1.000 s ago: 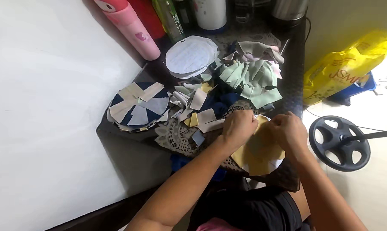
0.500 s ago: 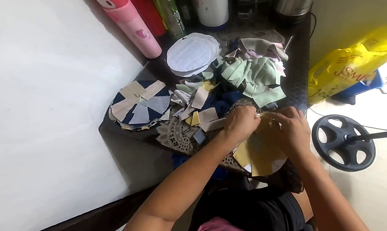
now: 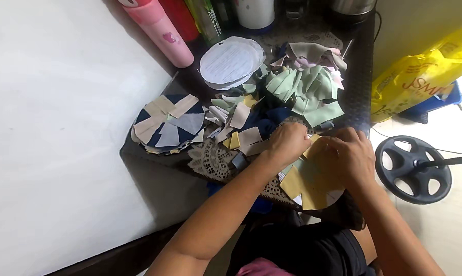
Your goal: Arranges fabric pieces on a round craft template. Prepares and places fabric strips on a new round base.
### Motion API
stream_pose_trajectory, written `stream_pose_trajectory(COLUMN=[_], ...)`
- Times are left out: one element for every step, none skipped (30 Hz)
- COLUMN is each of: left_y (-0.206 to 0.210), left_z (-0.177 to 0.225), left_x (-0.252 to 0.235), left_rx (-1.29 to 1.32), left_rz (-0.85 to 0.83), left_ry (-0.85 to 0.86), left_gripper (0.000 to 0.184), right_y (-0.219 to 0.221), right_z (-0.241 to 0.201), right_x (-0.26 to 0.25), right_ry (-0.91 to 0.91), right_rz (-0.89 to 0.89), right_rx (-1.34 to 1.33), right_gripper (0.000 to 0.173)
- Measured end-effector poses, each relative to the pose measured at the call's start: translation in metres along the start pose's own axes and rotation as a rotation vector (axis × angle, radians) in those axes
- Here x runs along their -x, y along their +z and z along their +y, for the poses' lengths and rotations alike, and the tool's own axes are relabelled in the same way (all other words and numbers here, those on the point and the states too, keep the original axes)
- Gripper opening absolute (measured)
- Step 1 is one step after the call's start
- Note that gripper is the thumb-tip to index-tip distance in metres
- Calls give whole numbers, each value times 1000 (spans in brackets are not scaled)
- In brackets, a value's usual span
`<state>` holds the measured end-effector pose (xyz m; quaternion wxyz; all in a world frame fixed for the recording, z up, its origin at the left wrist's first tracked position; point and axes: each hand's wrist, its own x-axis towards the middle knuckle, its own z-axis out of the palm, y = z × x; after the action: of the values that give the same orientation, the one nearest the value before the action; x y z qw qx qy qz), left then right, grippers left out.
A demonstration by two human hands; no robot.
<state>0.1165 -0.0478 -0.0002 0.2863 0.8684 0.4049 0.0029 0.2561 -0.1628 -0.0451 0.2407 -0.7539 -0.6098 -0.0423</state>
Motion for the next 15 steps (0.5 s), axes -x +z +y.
stream_pose_trajectory(left_y=[0,0,-1,0,1,3,6,9,12,16,18,19,20,20,21], left_z=[0,1,2,3,3,2,0,-1,-2,-3,-3,-4,-4,-4,-4], left_x=[0,0,1,2,3,5,6,7,7,6,5,5,4,4,4], left_rx=[-7,-16,-26,-36,-41,-40,-36,-31,-24,-21,-18,-17,-16,-15,-12], left_rz=[0,3,7,25,60,103,146,174,186,183,161,138,123,115,114], left_ry=[-3,-7,-11,-4,21,69,138,203,249,273,272,263,257,256,257], left_gripper=[24,24,24,23,21,18,15,14,17,20,23,25,26,26,26], right_y=[0,0,-1,-3,-5,-8,-9,-11,-11,-11,-10,-10,-10,-10,-10], right_z=[0,0,0,0,-1,-2,-1,-1,0,0,0,0,1,2,4], right_x=[0,-1,-2,-3,-5,-7,-9,-10,-10,-10,-10,-10,-9,-7,-5], right_ry=[3,7,19,41,75,113,145,170,183,184,178,173,175,186,205], right_rz=[-6,-11,-23,-41,-69,-103,-131,-154,-164,-164,-157,-148,-136,-116,-85], right_rx=[-4,-10,-21,-38,-60,-84,-105,-122,-131,-135,-135,-139,-155,-180,-205], right_gripper=[19,19,19,21,22,24,25,26,27,27,27,27,28,30,31])
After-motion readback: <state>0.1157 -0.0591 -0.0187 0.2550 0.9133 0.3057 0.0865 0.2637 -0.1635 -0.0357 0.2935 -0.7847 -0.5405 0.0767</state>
